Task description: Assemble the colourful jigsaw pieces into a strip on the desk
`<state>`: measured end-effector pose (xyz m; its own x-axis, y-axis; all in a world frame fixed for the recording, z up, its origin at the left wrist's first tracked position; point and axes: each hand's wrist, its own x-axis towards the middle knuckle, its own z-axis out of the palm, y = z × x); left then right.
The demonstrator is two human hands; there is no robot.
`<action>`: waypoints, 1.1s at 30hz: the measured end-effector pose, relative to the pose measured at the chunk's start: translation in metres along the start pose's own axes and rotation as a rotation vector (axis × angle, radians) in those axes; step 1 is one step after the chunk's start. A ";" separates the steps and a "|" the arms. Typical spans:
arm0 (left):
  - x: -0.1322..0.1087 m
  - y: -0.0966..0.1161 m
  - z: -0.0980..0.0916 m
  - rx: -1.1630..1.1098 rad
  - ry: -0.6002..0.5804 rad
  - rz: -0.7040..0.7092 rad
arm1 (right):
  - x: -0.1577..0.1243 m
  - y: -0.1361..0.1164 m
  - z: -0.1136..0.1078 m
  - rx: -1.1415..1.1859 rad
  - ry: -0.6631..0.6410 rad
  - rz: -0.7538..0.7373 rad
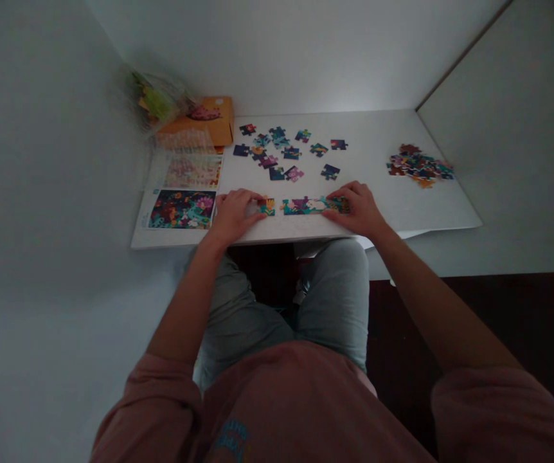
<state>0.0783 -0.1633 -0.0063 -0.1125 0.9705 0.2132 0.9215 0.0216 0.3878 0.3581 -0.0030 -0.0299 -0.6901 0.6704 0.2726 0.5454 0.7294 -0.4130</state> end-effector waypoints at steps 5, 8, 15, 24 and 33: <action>0.007 0.011 0.010 0.010 0.020 0.032 | 0.000 0.002 0.001 0.008 -0.001 -0.008; 0.007 0.015 0.010 0.013 -0.007 0.032 | 0.001 0.002 0.000 0.005 -0.010 0.004; 0.005 0.023 0.004 0.016 -0.038 0.034 | 0.000 0.002 -0.001 0.025 0.003 -0.016; -0.002 0.024 0.004 0.025 0.001 0.044 | 0.000 0.001 0.000 0.024 0.004 -0.015; -0.003 0.025 0.003 0.014 0.015 0.037 | 0.000 -0.002 0.000 0.016 0.023 -0.003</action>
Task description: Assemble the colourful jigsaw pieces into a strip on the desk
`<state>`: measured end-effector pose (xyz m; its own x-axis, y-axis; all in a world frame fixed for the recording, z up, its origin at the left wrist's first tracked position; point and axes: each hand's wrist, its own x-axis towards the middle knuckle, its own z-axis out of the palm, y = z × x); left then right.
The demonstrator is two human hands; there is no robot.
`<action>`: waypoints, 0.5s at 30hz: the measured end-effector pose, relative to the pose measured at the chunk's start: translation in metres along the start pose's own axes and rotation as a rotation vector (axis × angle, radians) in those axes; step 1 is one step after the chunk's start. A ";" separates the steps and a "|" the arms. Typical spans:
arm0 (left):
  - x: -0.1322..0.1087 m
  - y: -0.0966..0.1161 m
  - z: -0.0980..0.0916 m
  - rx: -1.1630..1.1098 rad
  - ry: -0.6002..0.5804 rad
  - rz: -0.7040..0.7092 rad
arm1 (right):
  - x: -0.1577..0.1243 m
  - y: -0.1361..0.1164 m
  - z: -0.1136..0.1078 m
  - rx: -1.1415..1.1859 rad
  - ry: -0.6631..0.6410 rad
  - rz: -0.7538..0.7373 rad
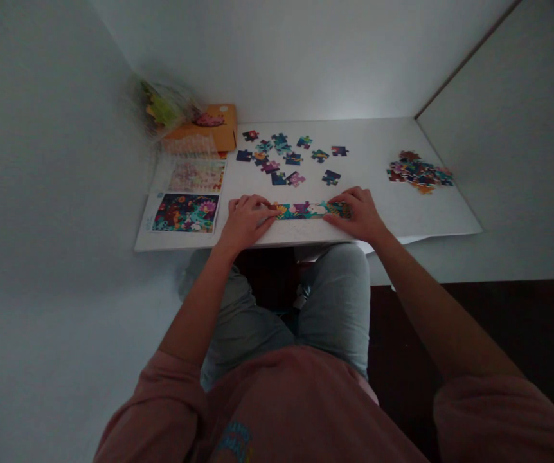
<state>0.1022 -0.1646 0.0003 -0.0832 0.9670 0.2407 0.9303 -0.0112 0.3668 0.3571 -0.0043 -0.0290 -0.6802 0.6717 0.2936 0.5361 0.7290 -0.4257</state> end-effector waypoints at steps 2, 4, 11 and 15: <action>-0.001 -0.001 0.000 -0.006 0.009 0.002 | 0.000 0.001 0.000 -0.005 0.002 -0.011; -0.001 -0.002 0.001 -0.001 0.015 0.004 | 0.000 0.003 0.000 -0.009 0.001 -0.031; -0.003 -0.002 0.001 0.034 0.022 0.016 | 0.000 0.009 0.001 -0.006 0.002 -0.066; -0.003 0.000 -0.002 0.058 -0.004 0.017 | -0.002 0.006 0.000 0.005 -0.003 -0.079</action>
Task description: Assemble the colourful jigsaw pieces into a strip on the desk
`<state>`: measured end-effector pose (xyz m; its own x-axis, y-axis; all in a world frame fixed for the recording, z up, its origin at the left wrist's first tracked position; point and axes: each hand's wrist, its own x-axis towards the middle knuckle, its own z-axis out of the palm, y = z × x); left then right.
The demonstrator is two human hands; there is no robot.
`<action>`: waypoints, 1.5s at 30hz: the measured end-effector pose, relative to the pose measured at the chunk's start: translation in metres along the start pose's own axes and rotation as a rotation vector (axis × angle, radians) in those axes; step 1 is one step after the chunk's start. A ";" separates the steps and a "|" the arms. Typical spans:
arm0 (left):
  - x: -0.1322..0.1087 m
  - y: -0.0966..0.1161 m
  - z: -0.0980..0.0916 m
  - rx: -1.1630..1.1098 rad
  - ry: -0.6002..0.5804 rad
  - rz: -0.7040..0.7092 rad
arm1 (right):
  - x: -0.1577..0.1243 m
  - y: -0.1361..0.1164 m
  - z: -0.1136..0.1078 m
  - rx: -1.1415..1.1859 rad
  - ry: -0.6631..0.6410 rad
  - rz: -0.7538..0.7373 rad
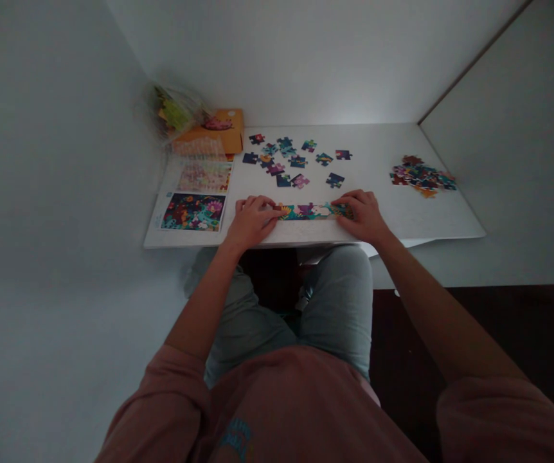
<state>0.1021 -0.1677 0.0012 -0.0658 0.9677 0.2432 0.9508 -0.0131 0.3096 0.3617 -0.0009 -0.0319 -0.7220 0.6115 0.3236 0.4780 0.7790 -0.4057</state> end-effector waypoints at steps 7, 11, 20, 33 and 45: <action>-0.001 -0.003 0.000 -0.006 -0.016 0.035 | -0.001 0.004 0.002 -0.048 -0.023 -0.016; -0.002 -0.009 0.004 -0.003 -0.009 0.089 | -0.001 0.004 0.002 -0.081 -0.041 -0.007; -0.001 -0.012 0.008 -0.015 -0.001 0.124 | -0.001 0.004 0.002 -0.097 -0.058 -0.014; -0.001 -0.008 0.006 -0.058 0.116 -0.018 | 0.004 0.008 0.007 -0.114 0.064 0.076; 0.152 -0.070 0.002 0.193 0.125 -0.264 | 0.005 0.002 0.005 -0.106 0.096 0.140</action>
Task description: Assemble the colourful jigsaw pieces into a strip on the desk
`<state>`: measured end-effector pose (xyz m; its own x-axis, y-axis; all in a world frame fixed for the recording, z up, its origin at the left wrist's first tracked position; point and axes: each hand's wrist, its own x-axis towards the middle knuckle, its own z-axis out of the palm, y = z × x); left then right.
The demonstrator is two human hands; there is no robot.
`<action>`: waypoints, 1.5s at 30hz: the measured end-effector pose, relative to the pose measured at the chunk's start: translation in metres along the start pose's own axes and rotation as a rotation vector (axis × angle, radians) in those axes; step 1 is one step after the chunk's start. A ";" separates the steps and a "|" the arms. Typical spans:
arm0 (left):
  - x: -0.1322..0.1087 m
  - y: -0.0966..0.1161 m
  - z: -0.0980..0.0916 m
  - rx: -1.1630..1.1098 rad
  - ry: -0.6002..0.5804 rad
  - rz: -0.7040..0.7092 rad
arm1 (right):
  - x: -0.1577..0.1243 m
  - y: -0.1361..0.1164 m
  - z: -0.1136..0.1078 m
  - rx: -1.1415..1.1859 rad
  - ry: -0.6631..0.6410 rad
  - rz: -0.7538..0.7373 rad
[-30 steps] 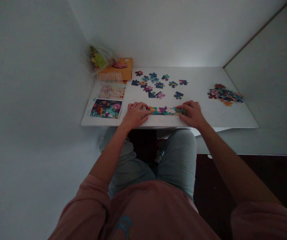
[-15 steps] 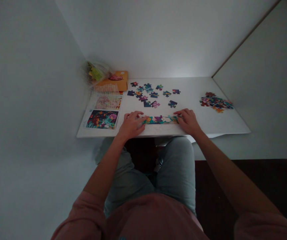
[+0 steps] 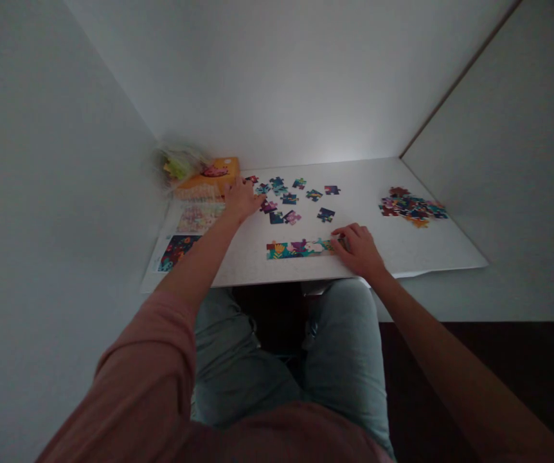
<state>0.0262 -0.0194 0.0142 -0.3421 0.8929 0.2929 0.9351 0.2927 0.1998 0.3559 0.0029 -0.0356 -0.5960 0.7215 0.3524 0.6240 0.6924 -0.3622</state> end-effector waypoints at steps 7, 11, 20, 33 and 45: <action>0.047 0.002 0.023 -0.050 -0.057 -0.075 | 0.002 0.000 -0.004 0.049 0.001 0.041; 0.052 0.002 0.029 -0.142 -0.030 -0.128 | 0.004 -0.003 -0.006 0.062 -0.004 0.043; 0.029 0.001 -0.001 -0.483 -0.028 0.008 | 0.003 -0.003 -0.008 0.056 -0.006 0.021; -0.166 -0.016 -0.030 -0.594 -0.067 -0.054 | -0.003 0.000 0.001 0.006 0.002 -0.006; -0.171 -0.015 -0.022 -0.612 -0.075 -0.015 | -0.006 -0.002 0.002 -0.007 -0.013 0.009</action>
<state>0.0691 -0.1839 -0.0185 -0.3265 0.9184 0.2235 0.6997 0.0759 0.7104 0.3571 -0.0027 -0.0386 -0.5967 0.7280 0.3377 0.6329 0.6856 -0.3597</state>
